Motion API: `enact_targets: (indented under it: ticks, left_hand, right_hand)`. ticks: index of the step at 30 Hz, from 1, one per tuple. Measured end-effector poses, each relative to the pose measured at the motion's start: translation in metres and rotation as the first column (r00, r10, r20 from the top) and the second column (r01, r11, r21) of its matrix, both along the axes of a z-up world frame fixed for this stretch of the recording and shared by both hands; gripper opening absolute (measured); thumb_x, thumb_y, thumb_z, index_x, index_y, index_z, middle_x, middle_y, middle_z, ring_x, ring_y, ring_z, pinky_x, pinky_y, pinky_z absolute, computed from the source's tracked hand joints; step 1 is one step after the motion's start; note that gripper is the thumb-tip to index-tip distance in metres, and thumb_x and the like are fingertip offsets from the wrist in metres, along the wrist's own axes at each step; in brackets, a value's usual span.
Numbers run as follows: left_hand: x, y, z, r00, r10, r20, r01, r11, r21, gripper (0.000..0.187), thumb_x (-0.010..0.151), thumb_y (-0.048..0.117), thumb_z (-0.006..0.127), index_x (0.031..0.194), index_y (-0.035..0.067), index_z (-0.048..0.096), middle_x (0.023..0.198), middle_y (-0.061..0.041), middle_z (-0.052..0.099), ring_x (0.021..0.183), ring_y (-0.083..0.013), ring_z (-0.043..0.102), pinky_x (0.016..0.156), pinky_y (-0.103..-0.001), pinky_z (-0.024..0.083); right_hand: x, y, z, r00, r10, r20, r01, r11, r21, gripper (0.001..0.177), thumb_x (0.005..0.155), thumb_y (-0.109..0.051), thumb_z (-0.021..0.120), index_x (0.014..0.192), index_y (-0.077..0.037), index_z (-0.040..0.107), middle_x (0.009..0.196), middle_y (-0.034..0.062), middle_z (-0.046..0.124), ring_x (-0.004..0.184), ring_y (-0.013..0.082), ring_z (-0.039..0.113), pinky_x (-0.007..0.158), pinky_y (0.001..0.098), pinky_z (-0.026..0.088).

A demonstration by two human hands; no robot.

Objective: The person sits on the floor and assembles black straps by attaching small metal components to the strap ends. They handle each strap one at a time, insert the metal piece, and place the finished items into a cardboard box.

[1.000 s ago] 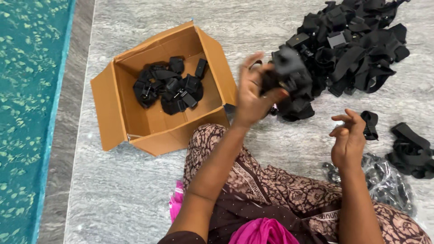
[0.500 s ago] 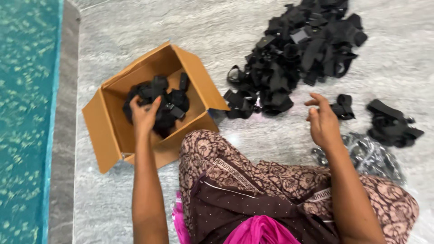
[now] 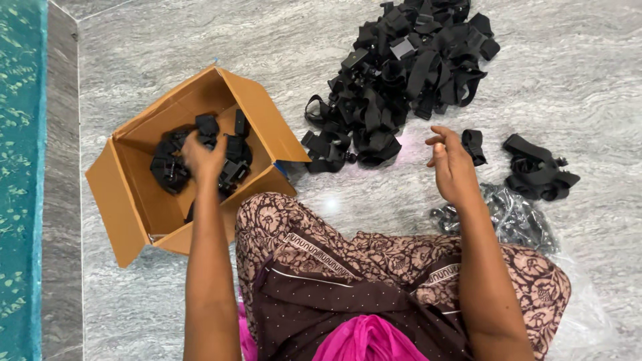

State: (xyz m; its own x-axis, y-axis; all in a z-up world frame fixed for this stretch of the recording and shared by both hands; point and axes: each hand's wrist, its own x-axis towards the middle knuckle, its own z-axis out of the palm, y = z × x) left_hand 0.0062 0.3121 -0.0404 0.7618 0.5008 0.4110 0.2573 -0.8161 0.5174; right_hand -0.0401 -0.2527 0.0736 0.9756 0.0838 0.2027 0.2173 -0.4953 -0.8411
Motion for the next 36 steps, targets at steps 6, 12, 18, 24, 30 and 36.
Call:
enact_targets:
  ticks: [6, 12, 18, 24, 30, 36]
  left_hand:
    - [0.086, -0.134, 0.014, 0.912, -0.409, 0.041, 0.409, 0.895, -0.179, 0.047, 0.084, 0.034, 0.086, 0.116, 0.004, 0.069, 0.119, -0.019, 0.069, 0.113, -0.0363, 0.064, 0.098, -0.045, 0.05]
    - [0.09, -0.281, 0.003, 0.782, -0.613, -0.113, 0.605, 0.79, -0.1, 0.053, 0.075, 0.024, 0.085, 0.121, 0.008, 0.067, 0.128, -0.018, 0.062, 0.12, -0.0386, 0.058, 0.104, -0.047, 0.048]
    - [0.088, -0.345, -0.009, 0.544, -0.819, -0.182, 0.839, 0.526, 0.142, 0.078, 0.064, 0.024, 0.089, 0.135, 0.015, 0.06, 0.147, -0.022, 0.042, 0.134, -0.0468, 0.039, 0.108, -0.064, 0.03]
    - [0.09, -0.307, -0.067, 0.507, -0.66, -0.555, 0.789, 0.614, -0.009, 0.054, 0.073, 0.023, 0.084, 0.124, 0.018, 0.067, 0.155, -0.008, 0.046, 0.128, -0.0443, 0.051, 0.093, -0.056, 0.051]
    - [0.111, -0.267, -0.074, 0.485, -0.512, -0.709, 0.651, 0.752, -0.098, 0.016, 0.096, 0.022, 0.067, 0.104, 0.015, 0.079, 0.118, -0.017, 0.075, 0.113, -0.039, 0.07, 0.093, -0.05, 0.056]
    - [0.111, -0.241, -0.016, 0.319, -0.146, -0.937, 0.427, 0.904, 0.004, 0.029, 0.087, 0.021, 0.073, 0.115, 0.012, 0.073, 0.127, -0.013, 0.067, 0.117, -0.035, 0.065, 0.09, -0.052, 0.054]
  right_hand:
    - [0.004, -0.014, 0.012, 0.999, -0.03, -0.023, 0.031, 0.999, 0.041, 0.052, 0.113, -0.04, 0.034, 0.138, 0.0, 0.055, 0.116, 0.0162, 0.071, 0.08, 0.0189, 0.067, 0.078, 0.0327, 0.053]
    - [0.009, -0.036, 0.012, 0.994, -0.096, -0.052, 0.101, 0.991, 0.091, 0.058, 0.112, -0.045, 0.032, 0.13, 0.002, 0.061, 0.111, 0.0158, 0.073, 0.078, 0.0176, 0.066, 0.076, 0.0316, 0.052]
    - [0.025, -0.049, 0.0, 0.984, -0.15, -0.094, 0.16, 0.982, 0.103, 0.056, 0.112, -0.044, 0.031, 0.129, 0.001, 0.061, 0.108, 0.0136, 0.073, 0.079, 0.0155, 0.066, 0.076, 0.0311, 0.053]
    - [0.032, -0.046, -0.008, 0.982, -0.115, -0.15, 0.122, 0.992, 0.038, 0.054, 0.111, -0.042, 0.033, 0.127, 0.0, 0.064, 0.104, 0.0138, 0.073, 0.077, 0.0174, 0.066, 0.073, 0.0319, 0.052]
    - [0.032, -0.038, -0.004, 0.952, -0.124, -0.278, 0.112, 0.992, -0.061, 0.05, 0.109, -0.041, 0.038, 0.127, -0.002, 0.065, 0.105, 0.0145, 0.074, 0.083, 0.0228, 0.071, 0.077, 0.0358, 0.055]
    - [0.024, -0.034, -0.016, 0.894, -0.117, -0.431, -0.038, 0.942, -0.335, 0.046, 0.102, -0.042, 0.055, 0.128, -0.006, 0.065, 0.118, 0.0185, 0.072, 0.107, 0.035, 0.07, 0.088, 0.0436, 0.054]
